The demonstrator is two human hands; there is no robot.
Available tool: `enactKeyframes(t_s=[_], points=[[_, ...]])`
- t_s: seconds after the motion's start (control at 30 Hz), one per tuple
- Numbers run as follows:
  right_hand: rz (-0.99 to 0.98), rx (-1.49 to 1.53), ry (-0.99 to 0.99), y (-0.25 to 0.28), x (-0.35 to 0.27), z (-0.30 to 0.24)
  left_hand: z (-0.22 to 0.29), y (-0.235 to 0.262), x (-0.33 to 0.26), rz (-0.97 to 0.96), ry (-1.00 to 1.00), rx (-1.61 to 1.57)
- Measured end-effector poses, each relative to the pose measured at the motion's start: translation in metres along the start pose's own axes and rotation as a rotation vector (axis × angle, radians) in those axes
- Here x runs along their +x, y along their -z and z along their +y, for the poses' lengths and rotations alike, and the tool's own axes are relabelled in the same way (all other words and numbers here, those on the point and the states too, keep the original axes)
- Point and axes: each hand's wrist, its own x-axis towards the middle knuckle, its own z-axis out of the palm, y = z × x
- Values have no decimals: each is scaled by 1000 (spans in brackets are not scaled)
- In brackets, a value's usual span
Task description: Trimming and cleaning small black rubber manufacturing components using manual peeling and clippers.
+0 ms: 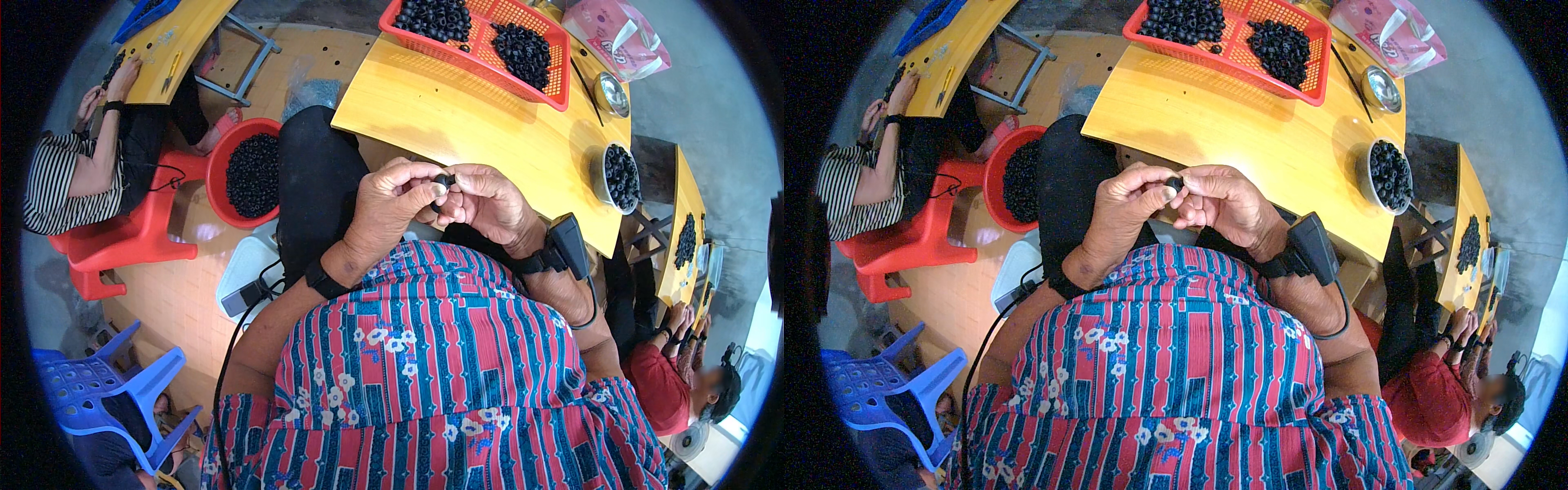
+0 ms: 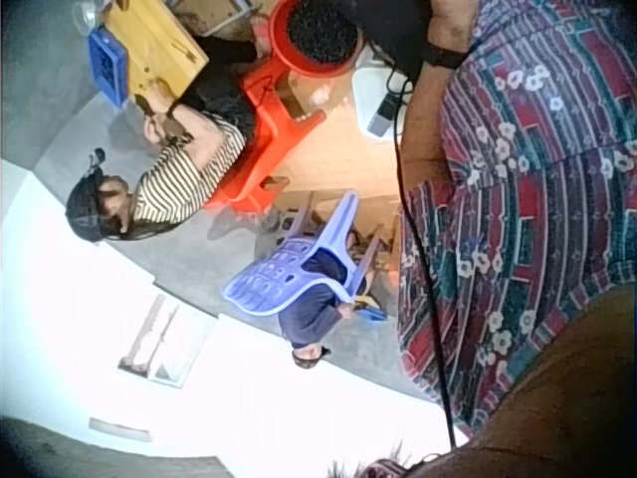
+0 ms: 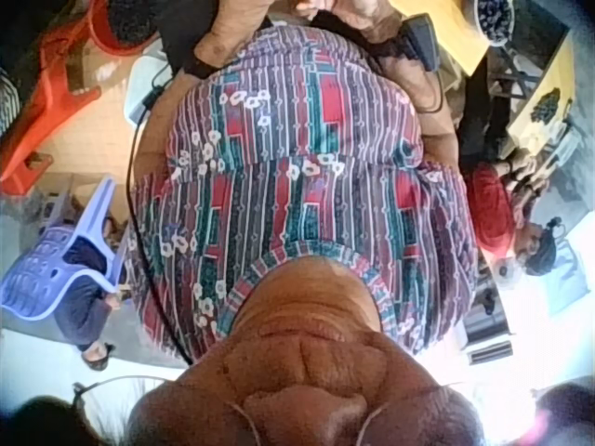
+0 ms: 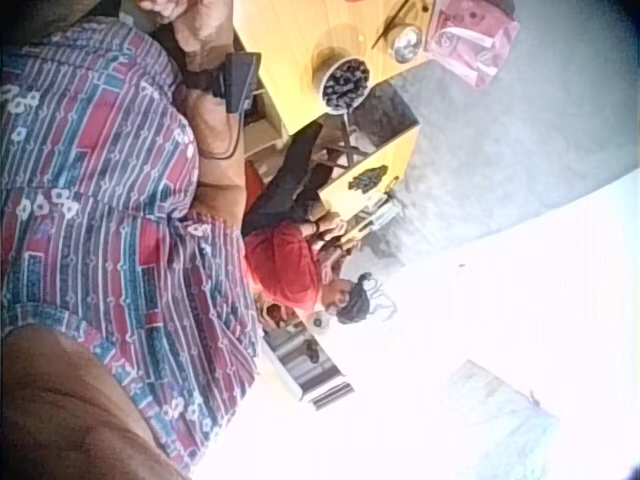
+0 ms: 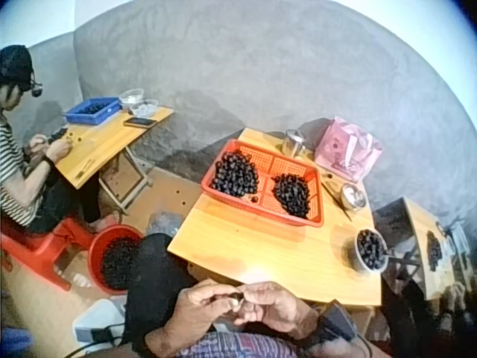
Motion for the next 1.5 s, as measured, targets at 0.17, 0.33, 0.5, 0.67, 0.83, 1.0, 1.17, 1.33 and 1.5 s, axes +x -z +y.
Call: enactKeyframes(t_s=[0.17, 0.33, 0.5, 0.67, 0.83, 1.0, 1.17, 1.33, 1.5], points=[[15, 26, -7, -1, -1, 0, -2, 1, 1, -19, -49, 28], [55, 36, -13, 1, 0, 1, -10, 2, 4, -14, -109, 22], [47, 120, -30, 0, -1, -1, 2, 0, 2, -17, 12, -15], [46, 133, -42, 2, -4, -1, 5, -2, 2, -19, 83, -94], [18, 118, -56, 3, -3, -2, 0, 2, 2, -33, 17, 98], [47, 63, -76, 6, -3, 1, 0, 1, 3, 3, -59, 168], [40, 46, -64, 6, -4, 3, -1, 1, 2, 23, -66, 202], [11, 44, -24, 5, -3, 6, 2, 0, 0, -9, -22, 107], [19, 53, 47, 4, -2, 10, 5, -2, -1, -13, 69, -69]])
